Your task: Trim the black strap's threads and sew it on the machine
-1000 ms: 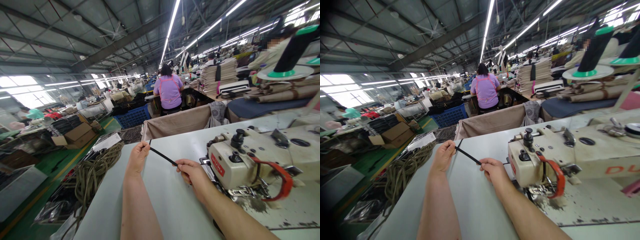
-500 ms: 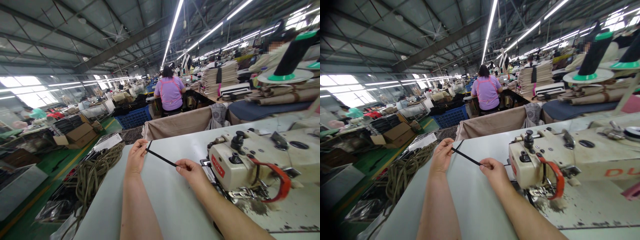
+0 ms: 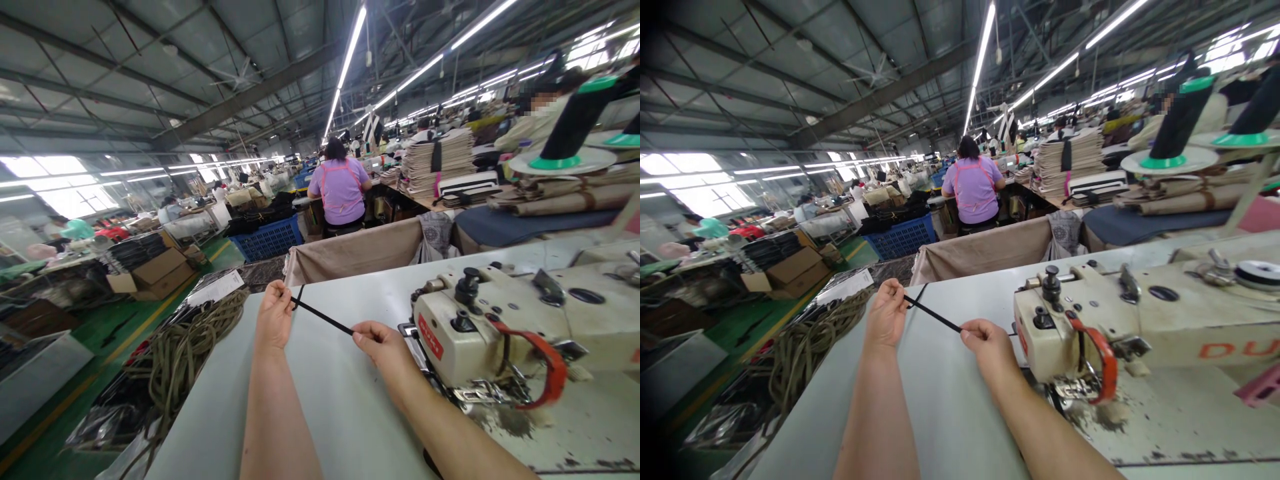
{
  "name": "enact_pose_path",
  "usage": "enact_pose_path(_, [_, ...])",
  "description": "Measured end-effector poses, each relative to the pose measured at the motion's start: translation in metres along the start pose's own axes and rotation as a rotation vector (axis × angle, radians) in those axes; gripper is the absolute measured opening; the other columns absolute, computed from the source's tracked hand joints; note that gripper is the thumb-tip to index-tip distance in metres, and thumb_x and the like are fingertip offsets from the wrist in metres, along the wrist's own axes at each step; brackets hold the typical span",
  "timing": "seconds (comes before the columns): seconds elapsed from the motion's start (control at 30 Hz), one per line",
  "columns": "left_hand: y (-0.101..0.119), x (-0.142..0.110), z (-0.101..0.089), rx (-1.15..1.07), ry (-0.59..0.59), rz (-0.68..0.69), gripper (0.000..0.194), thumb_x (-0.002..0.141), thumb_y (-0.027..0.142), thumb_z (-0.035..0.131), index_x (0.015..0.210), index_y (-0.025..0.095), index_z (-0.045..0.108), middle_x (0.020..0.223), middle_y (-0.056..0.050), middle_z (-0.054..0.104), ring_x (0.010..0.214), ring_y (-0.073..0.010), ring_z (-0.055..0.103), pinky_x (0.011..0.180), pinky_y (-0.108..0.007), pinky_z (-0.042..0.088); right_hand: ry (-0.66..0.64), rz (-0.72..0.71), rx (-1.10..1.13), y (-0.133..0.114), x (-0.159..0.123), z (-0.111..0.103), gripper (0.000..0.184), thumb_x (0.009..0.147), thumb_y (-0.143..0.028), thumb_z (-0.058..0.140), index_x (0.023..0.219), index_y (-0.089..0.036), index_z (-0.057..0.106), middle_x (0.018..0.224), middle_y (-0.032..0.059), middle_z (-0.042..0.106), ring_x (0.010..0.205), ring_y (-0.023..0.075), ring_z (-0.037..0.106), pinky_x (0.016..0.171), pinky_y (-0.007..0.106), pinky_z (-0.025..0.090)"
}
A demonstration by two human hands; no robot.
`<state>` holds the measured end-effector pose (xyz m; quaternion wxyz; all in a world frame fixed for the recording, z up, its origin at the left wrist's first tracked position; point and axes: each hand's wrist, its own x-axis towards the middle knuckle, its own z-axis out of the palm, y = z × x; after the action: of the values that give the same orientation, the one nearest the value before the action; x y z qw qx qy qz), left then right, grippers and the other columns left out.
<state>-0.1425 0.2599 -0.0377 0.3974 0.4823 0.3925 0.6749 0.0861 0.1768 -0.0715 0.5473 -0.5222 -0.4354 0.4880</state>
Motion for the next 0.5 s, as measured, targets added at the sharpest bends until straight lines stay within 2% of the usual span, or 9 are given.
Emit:
enact_pose_path(0.07, [-0.006,0.002,0.001,0.053,0.020,0.019,0.029,0.082,0.036,0.076,0.102,0.024,0.059,0.092,0.002,0.053,0.076,-0.0114,0.051,0.071,-0.022,0.044,0.025,-0.051,-0.040,-0.005,0.000,-0.002,0.024,0.066,-0.042,0.068,0.076,-0.021,0.075,0.063,-0.0006,0.059,0.062,0.0181,0.053,0.061,0.030,0.042])
enact_pose_path(0.13, [-0.012,0.003,0.005,0.113,0.030,0.036,0.031,0.078,0.031,0.078,0.103,0.024,0.063,0.096,-0.001,0.059,0.090,-0.0167,0.056,0.087,-0.030,0.047,0.054,-0.144,-0.089,-0.011,-0.003,-0.004,0.023,0.068,-0.038,0.065,0.081,-0.022,0.076,0.075,0.0029,0.066,0.075,0.0222,0.060,0.070,0.033,0.047])
enact_pose_path(0.2, [-0.017,0.004,0.013,0.270,0.032,0.072,0.038,0.071,0.026,0.081,0.106,0.023,0.067,0.108,-0.005,0.065,0.112,-0.0245,0.057,0.106,-0.040,0.042,0.066,-0.271,-0.156,-0.014,-0.006,-0.005,0.025,0.072,-0.034,0.061,0.088,-0.023,0.077,0.087,0.0056,0.070,0.085,0.0246,0.063,0.076,0.035,0.050])
enact_pose_path(0.27, [-0.019,0.004,0.023,0.506,0.008,0.110,0.043,0.068,0.026,0.080,0.110,0.023,0.069,0.123,-0.010,0.066,0.130,-0.0305,0.050,0.116,-0.047,0.032,0.062,-0.371,-0.222,-0.014,-0.009,-0.005,0.028,0.077,-0.032,0.058,0.095,-0.022,0.077,0.090,0.0070,0.070,0.086,0.0249,0.065,0.074,0.034,0.053])
enact_pose_path(0.33, [-0.016,0.002,0.032,0.649,-0.119,0.072,0.038,0.075,0.034,0.075,0.110,0.022,0.070,0.127,-0.012,0.066,0.132,-0.0322,0.051,0.115,-0.049,0.034,0.073,-0.428,-0.246,-0.011,-0.008,-0.007,0.030,0.082,-0.032,0.058,0.102,-0.022,0.077,0.093,0.0077,0.072,0.086,0.0248,0.067,0.073,0.033,0.055])
enact_pose_path(0.4, [-0.010,-0.002,0.038,0.641,-0.309,-0.016,0.030,0.084,0.044,0.067,0.098,0.019,0.074,0.107,-0.011,0.072,0.112,-0.0299,0.062,0.102,-0.045,0.045,0.088,-0.480,-0.251,-0.009,-0.005,-0.009,0.030,0.088,-0.035,0.057,0.107,-0.023,0.077,0.097,0.0079,0.073,0.091,0.0249,0.069,0.079,0.034,0.057])
enact_pose_path(0.43, [-0.007,-0.005,0.040,0.603,-0.426,-0.076,0.033,0.087,0.048,0.065,0.092,0.017,0.075,0.095,-0.009,0.073,0.099,-0.0271,0.066,0.093,-0.041,0.048,0.094,-0.504,-0.257,-0.007,-0.003,-0.011,0.030,0.090,-0.037,0.056,0.107,-0.024,0.077,0.098,0.0077,0.074,0.094,0.0249,0.070,0.083,0.034,0.057])
enact_pose_path(0.5, [-0.004,-0.013,0.044,0.489,-0.689,-0.227,0.036,0.084,0.050,0.069,0.090,0.016,0.078,0.080,-0.006,0.072,0.080,-0.0211,0.066,0.080,-0.034,0.050,0.109,-0.534,-0.278,-0.006,0.000,-0.013,0.029,0.094,-0.039,0.055,0.103,-0.025,0.078,0.099,0.0073,0.074,0.097,0.0250,0.071,0.088,0.034,0.057])
